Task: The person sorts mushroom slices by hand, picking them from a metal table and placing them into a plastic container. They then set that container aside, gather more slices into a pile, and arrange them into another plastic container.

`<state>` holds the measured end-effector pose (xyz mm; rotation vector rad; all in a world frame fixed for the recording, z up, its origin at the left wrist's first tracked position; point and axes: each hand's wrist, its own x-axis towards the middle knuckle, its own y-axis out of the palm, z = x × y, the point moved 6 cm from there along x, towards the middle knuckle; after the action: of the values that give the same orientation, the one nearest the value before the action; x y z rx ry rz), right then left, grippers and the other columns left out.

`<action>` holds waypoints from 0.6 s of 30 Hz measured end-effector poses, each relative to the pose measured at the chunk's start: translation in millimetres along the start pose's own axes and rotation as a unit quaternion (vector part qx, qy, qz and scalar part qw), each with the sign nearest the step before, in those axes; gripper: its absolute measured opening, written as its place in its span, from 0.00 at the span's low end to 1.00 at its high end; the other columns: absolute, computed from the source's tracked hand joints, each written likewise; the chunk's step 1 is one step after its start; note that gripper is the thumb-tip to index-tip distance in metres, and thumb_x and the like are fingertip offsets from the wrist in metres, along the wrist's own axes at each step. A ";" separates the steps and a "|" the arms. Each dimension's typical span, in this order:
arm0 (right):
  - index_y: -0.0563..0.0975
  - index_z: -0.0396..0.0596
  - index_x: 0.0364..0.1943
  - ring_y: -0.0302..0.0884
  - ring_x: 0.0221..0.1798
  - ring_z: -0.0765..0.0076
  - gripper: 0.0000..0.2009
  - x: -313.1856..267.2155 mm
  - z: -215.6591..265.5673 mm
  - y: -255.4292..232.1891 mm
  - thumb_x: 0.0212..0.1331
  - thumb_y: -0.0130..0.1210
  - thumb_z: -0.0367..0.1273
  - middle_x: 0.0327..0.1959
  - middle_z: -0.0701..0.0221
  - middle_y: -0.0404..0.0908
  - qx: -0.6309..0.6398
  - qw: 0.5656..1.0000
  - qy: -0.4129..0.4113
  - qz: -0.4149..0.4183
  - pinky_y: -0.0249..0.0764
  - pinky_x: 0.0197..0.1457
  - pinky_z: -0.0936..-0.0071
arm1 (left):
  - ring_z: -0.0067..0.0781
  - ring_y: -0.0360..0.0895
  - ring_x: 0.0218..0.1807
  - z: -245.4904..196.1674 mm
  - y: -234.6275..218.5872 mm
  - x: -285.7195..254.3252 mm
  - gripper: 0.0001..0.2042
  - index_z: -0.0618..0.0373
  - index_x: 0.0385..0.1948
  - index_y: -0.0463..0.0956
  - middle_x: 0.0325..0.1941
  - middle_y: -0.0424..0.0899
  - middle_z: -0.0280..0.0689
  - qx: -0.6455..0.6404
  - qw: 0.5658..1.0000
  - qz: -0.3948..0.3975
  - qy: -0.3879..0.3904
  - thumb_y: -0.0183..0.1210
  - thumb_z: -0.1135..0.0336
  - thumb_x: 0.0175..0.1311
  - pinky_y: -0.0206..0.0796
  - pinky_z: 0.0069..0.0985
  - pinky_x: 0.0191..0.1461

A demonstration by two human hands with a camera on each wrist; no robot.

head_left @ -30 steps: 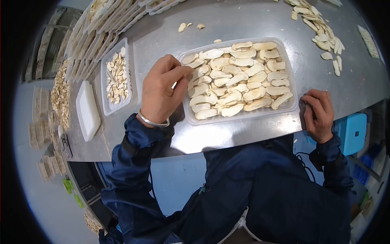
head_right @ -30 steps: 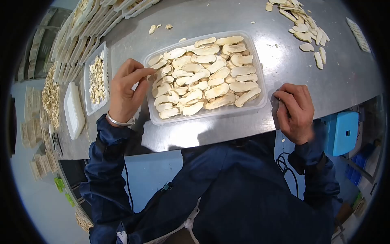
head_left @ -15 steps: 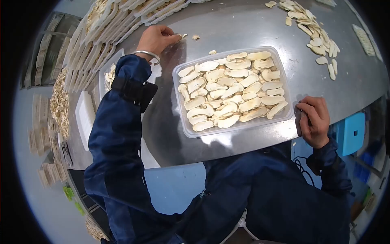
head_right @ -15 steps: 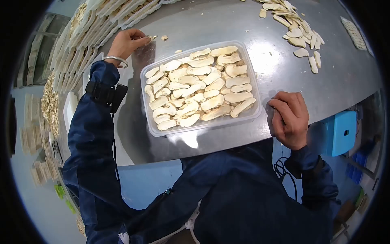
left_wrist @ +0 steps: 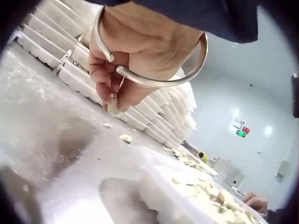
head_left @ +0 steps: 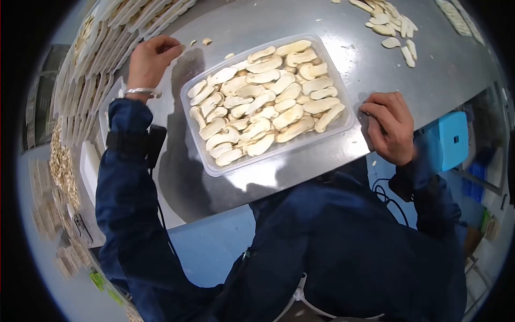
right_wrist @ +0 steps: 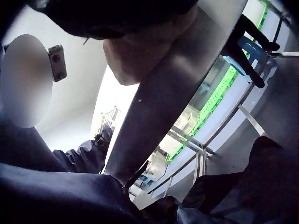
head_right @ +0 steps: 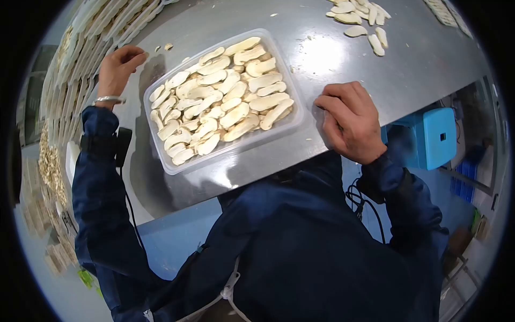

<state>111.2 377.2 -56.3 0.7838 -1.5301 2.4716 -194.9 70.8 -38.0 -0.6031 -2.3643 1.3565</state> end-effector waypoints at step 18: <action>0.78 0.39 0.36 0.72 0.38 0.57 0.12 -0.3 -1.0 -0.7 0.43 0.55 0.19 0.38 0.63 0.76 0.004 1.000 -0.003 -0.005 0.71 0.41 0.66 | 0.37 0.82 0.39 -141.4 23.3 -120.1 0.09 0.60 0.34 0.79 0.38 0.81 0.39 -0.001 0.961 0.074 0.266 0.64 0.81 0.51 0.73 0.26 0.40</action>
<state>111.3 378.4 -56.2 0.7983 -1.5151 2.4737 -18.8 121.2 -0.6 -1.0177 -1.9135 1.0726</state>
